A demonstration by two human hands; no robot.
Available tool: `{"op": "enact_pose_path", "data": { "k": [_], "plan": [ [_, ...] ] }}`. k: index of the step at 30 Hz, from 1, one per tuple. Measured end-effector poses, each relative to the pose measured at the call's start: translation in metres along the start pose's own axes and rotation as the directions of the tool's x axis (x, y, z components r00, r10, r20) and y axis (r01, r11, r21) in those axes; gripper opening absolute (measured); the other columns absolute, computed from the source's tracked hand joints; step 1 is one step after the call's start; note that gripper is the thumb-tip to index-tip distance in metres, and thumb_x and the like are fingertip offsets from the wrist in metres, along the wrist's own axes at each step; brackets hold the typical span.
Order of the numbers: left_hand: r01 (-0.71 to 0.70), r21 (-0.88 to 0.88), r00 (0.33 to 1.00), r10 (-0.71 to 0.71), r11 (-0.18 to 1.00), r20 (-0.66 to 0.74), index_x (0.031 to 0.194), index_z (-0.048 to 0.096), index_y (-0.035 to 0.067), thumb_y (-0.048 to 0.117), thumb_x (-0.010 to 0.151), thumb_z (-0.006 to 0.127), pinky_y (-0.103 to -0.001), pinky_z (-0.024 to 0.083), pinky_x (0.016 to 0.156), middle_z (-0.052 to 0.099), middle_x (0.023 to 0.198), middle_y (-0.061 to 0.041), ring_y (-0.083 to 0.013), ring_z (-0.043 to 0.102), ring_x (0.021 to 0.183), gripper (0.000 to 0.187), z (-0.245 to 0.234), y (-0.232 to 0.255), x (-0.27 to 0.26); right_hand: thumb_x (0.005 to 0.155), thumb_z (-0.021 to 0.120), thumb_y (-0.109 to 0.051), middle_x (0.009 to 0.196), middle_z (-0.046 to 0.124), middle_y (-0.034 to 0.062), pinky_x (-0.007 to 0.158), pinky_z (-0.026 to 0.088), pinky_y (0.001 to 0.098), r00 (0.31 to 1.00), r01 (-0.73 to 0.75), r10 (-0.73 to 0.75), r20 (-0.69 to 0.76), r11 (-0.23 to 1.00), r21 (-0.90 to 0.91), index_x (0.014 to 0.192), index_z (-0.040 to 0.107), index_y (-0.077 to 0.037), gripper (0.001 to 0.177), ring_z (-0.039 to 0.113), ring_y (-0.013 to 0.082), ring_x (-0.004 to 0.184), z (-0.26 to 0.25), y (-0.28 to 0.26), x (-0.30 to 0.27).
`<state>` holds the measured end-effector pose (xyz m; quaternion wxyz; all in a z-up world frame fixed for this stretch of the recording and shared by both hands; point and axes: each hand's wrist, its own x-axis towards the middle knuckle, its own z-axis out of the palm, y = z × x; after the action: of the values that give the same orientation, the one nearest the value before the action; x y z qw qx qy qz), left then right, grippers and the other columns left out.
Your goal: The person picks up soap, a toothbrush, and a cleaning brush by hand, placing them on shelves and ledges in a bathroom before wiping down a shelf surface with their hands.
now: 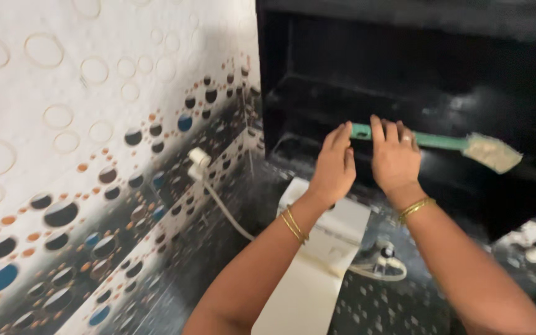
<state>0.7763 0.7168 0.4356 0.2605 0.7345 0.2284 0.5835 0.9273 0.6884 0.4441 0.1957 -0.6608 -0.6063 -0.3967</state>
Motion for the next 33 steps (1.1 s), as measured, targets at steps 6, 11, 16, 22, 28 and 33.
{"op": "enact_pose_path", "data": {
  "k": [6,11,16,22,28,33],
  "plan": [
    [0.001,0.247,0.971,-0.06,0.969,0.233,0.147,0.047,-0.005,0.003,0.091,0.058,-0.045,0.039,0.116,0.039,0.156,-0.032,-0.0484,0.042,0.141,0.057,0.073,-0.045,0.032,0.09,0.063,-0.013,0.134,0.062,0.009,0.106,0.049,0.0503,0.988,-0.102,0.1,0.121,0.995,0.006,0.148,0.054,-0.02,0.059,0.059,0.0361,0.129,0.09,0.068,0.013],
    [-0.114,0.466,0.916,-0.088,0.878,0.39,0.149,0.041,-0.004,0.01,0.088,0.061,-0.055,0.031,0.117,0.033,0.16,-0.028,-0.0442,0.031,0.148,0.066,0.12,-0.077,0.056,0.093,0.064,-0.015,0.133,0.062,0.0088,0.108,0.049,0.0513,0.984,-0.088,0.09,0.153,0.996,-0.023,0.149,0.053,-0.026,0.058,0.059,0.0364,0.128,0.149,0.112,0.022],
    [-0.147,0.594,0.892,-0.153,0.791,0.426,0.153,0.036,-0.003,0.014,0.089,0.059,-0.057,0.028,0.12,0.027,0.165,-0.024,-0.0412,0.024,0.154,0.07,0.148,-0.107,0.073,0.091,0.063,-0.014,0.142,0.058,0.0109,0.102,0.052,0.0486,0.951,-0.11,0.104,0.291,0.994,0.004,0.154,0.049,-0.03,0.066,0.056,0.038,0.132,0.207,0.134,0.036],
    [-0.202,0.716,0.859,-0.23,0.668,0.457,0.154,0.033,-0.004,0.012,0.088,0.058,-0.054,0.023,0.123,0.024,0.166,-0.022,-0.0407,0.02,0.155,0.073,0.148,-0.13,0.084,0.1,0.058,-0.027,0.154,0.049,0.0142,0.112,0.041,0.0561,0.893,-0.162,0.108,0.436,0.983,0.088,0.154,0.047,-0.019,0.056,0.046,0.0397,0.141,0.256,0.132,0.042],
    [-0.217,0.801,0.857,-0.284,0.558,0.43,0.155,0.032,0.0,0.013,0.088,0.055,-0.053,0.02,0.124,0.021,0.166,-0.02,-0.0389,0.018,0.155,0.071,0.125,-0.133,0.086,0.097,0.059,-0.037,0.159,0.041,0.0223,0.119,0.019,0.0672,0.923,-0.133,0.091,0.374,0.987,0.087,0.152,0.048,-0.012,0.061,0.03,0.0384,0.153,0.254,0.104,0.032],
    [-0.248,0.874,0.88,-0.28,0.417,0.383,0.155,0.032,0.0,0.016,0.087,0.054,-0.053,0.019,0.123,0.022,0.166,-0.02,-0.0381,0.019,0.154,0.073,0.096,-0.118,0.083,0.096,0.058,-0.039,0.162,0.035,0.0277,0.119,0.018,0.0669,0.964,-0.094,0.032,0.265,0.97,0.226,0.154,0.044,-0.003,0.069,0.027,0.0419,0.153,0.219,0.064,0.04]
  ]
}}
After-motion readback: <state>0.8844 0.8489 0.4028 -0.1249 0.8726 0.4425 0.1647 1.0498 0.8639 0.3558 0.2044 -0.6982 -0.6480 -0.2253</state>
